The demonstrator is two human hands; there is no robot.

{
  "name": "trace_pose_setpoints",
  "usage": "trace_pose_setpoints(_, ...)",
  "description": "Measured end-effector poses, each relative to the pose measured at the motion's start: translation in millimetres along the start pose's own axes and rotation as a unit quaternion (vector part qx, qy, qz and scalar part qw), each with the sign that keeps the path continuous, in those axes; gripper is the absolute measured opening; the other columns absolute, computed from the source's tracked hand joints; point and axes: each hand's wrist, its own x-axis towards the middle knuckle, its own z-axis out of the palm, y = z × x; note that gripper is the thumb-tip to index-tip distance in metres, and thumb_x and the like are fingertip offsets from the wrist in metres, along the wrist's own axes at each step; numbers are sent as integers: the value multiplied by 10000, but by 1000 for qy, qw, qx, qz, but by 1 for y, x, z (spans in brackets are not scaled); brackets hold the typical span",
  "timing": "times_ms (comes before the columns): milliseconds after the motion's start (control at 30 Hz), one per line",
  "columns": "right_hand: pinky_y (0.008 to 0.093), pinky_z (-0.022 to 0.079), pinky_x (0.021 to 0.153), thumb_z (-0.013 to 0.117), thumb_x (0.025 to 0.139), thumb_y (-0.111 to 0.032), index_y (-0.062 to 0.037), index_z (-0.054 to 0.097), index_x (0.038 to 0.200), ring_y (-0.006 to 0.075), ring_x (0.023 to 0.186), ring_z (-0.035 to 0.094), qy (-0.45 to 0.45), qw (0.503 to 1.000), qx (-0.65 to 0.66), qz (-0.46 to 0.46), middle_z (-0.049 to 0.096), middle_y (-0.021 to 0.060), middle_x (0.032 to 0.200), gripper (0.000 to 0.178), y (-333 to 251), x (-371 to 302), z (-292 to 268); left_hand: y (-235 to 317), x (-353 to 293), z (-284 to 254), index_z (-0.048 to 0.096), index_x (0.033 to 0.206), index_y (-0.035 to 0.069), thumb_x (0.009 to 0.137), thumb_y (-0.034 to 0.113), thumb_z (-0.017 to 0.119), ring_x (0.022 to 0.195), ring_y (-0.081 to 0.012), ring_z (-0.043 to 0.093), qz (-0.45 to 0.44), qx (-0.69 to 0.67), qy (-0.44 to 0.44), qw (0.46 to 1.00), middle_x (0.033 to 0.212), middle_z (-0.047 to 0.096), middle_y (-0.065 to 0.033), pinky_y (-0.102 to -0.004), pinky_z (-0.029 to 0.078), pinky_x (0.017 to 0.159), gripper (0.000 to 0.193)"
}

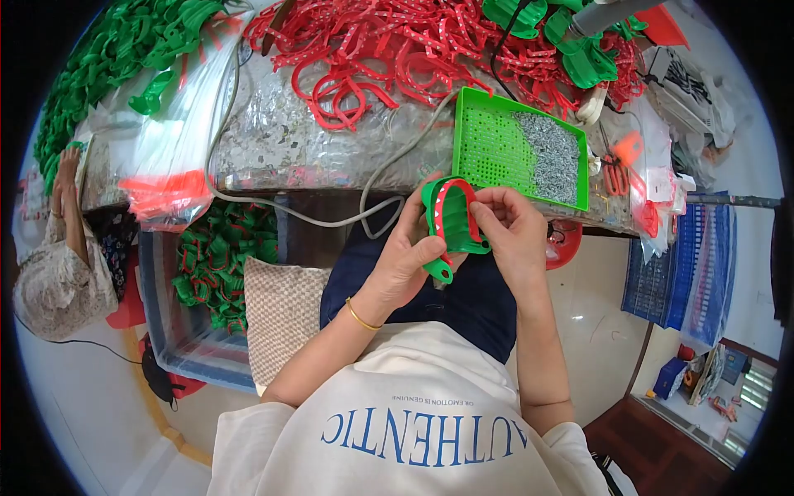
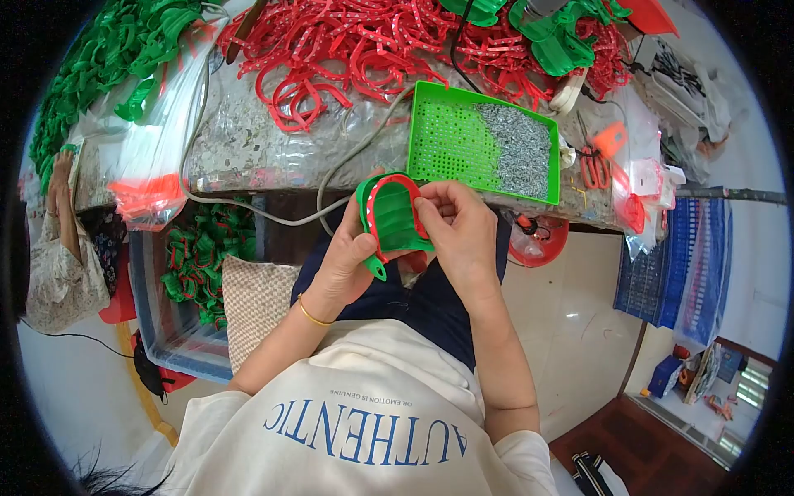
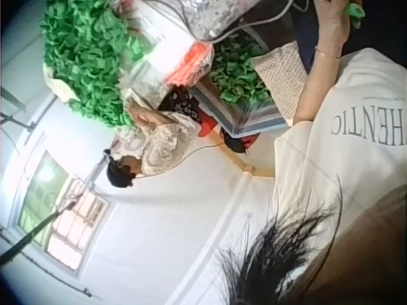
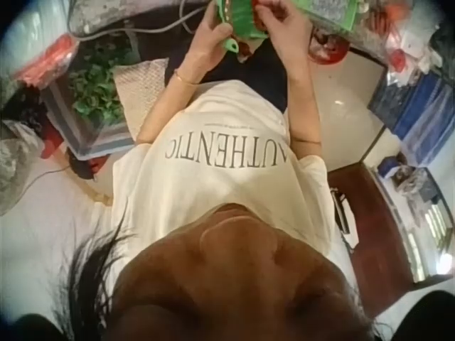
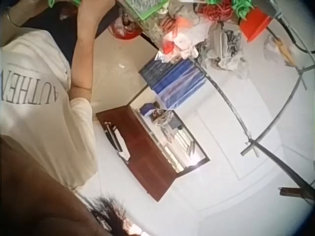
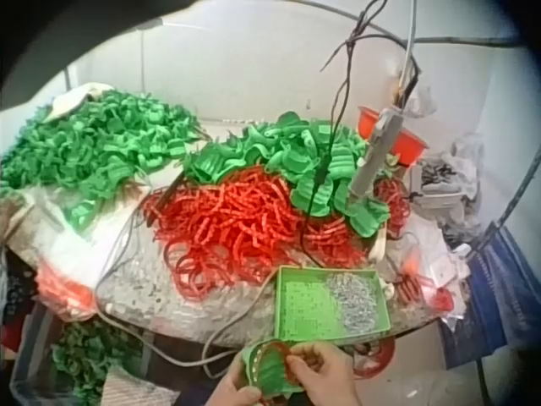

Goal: Use a handheld tool to apply heat or adhesive to a plastic part and then attach a red strip to it.

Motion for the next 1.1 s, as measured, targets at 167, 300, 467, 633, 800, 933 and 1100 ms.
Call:
trace_pose_setpoints(167, 193, 484, 655, 627, 868, -24, 26, 638, 956, 48, 706, 586, 6, 1000, -5, -5, 654, 22, 834, 102, 5, -1, 1, 3, -1, 3, 229, 1467, 167, 726, 244, 801, 1076, -165, 517, 6, 28, -16, 999, 1283, 456, -70, -304, 500, 837, 940)
trace_pose_setpoints(300, 193, 485, 655, 625, 868, -21, 26, 634, 960, 50, 709, 588, 8, 1000, 8, -5, 652, 25, 840, 103, 8, 0, 2, 1, -2, -1, 232, 1466, 173, 724, 220, 799, 1050, -153, 517, 7, 50, -21, 998, 1267, 461, -70, -292, 499, 821, 935)
trace_pose_setpoints(467, 191, 485, 658, 625, 867, -16, 25, 626, 956, 52, 713, 589, 9, 1000, 3, 1, 648, 26, 844, 97, 9, -1, 4, 2, -2, -1, 235, 1464, 162, 733, 166, 769, 1046, -146, 521, 9, 101, -10, 995, 1263, 461, -67, -284, 497, 831, 905)
trace_pose_setpoints(633, 186, 476, 637, 643, 849, -10, 8, 603, 956, 49, 690, 575, -37, 991, 124, 18, 627, 7, 819, 116, 14, 0, -5, -2, -2, -13, 242, 1458, 151, 783, 271, 692, 1130, -211, 531, -43, -38, -29, 998, 1309, 453, -106, -392, 492, 910, 820)
trace_pose_setpoints(800, 193, 467, 636, 680, 798, -7, -40, 541, 1004, 56, 745, 541, -116, 964, 227, 74, 526, -10, 836, 251, 12, -9, -8, -8, -7, -21, 267, 1454, 222, 753, 391, 703, 1186, -374, 500, -156, -233, -68, 957, 1348, 451, -136, -546, 430, 978, 843)
trace_pose_setpoints(933, 204, 444, 729, 653, 828, -31, -48, 527, 1028, 69, 813, 520, 17, 984, 172, -41, 513, -2, 904, 238, 15, 4, -23, -12, -4, -17, 249, 1460, 251, 736, 435, 725, 1125, -394, 527, -156, -208, -73, 963, 1325, 466, -128, -525, 453, 943, 886)
trace_pose_setpoints(1100, 320, 368, 1001, 608, 895, -185, 21, 405, 1319, 206, 1179, 494, 278, 916, 91, -275, 527, 138, 1261, 514, -46, 93, -89, -8, -2, -4, 243, 1463, 257, 719, 460, 736, 1108, -344, 551, -172, -162, -92, 967, 1322, 472, -122, -519, 445, 948, 915)
